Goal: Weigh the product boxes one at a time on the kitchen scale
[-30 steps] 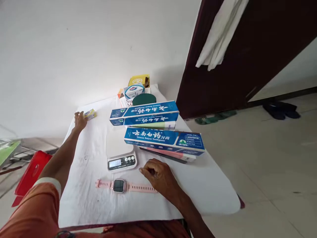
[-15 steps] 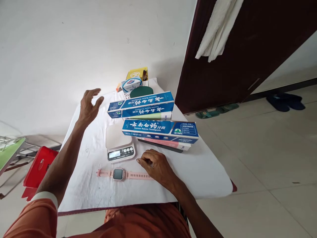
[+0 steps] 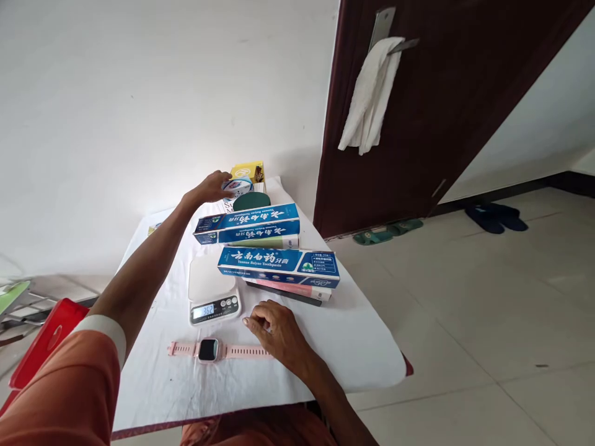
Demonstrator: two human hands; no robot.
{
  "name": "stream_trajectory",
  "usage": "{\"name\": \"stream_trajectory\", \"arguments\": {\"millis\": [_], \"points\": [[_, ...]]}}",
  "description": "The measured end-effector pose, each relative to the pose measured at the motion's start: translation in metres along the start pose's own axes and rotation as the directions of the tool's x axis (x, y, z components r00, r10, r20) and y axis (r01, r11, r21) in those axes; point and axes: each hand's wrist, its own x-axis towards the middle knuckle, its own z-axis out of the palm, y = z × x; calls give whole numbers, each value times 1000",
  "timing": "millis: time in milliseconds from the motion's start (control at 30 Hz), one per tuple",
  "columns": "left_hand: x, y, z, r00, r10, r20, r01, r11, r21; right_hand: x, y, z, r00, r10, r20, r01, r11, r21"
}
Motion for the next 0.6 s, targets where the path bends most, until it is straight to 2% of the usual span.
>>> {"name": "stream_trajectory", "arguments": {"millis": [100,167,300,400,467,533,600], "points": [[2,2,2,1000,-9,-27,9,1000,-12,0,-1,-1,1000,6,2,-6,1000,-1],[-1,1,2,998,-28,-55,24,996,-81,0,-1,-1,1000,7,3,-7,1000,-8],[-27,-15,-13,967,-107,-230,30,949,-313,0,-1,-1,1000,-4,6,4,1000,-19],[-81,-36,-33,888,-117,-445,-57,932,-358,1,-1,-1,1000,0,-2,0,1000,-9],[-130,-48,-42,854,-118,-506,-95,922,-375,2,-1,-1,1000,0,-9,0,1000,-12],[-182,-54,-43,874,-119,-470,-79,921,-381,2,-1,-1,1000,-9,-11,9,1000,-21],[-227,-55,-33,903,-114,-413,-60,921,-386,2,-1,-2,1000,-13,-7,13,1000,-24]]}}
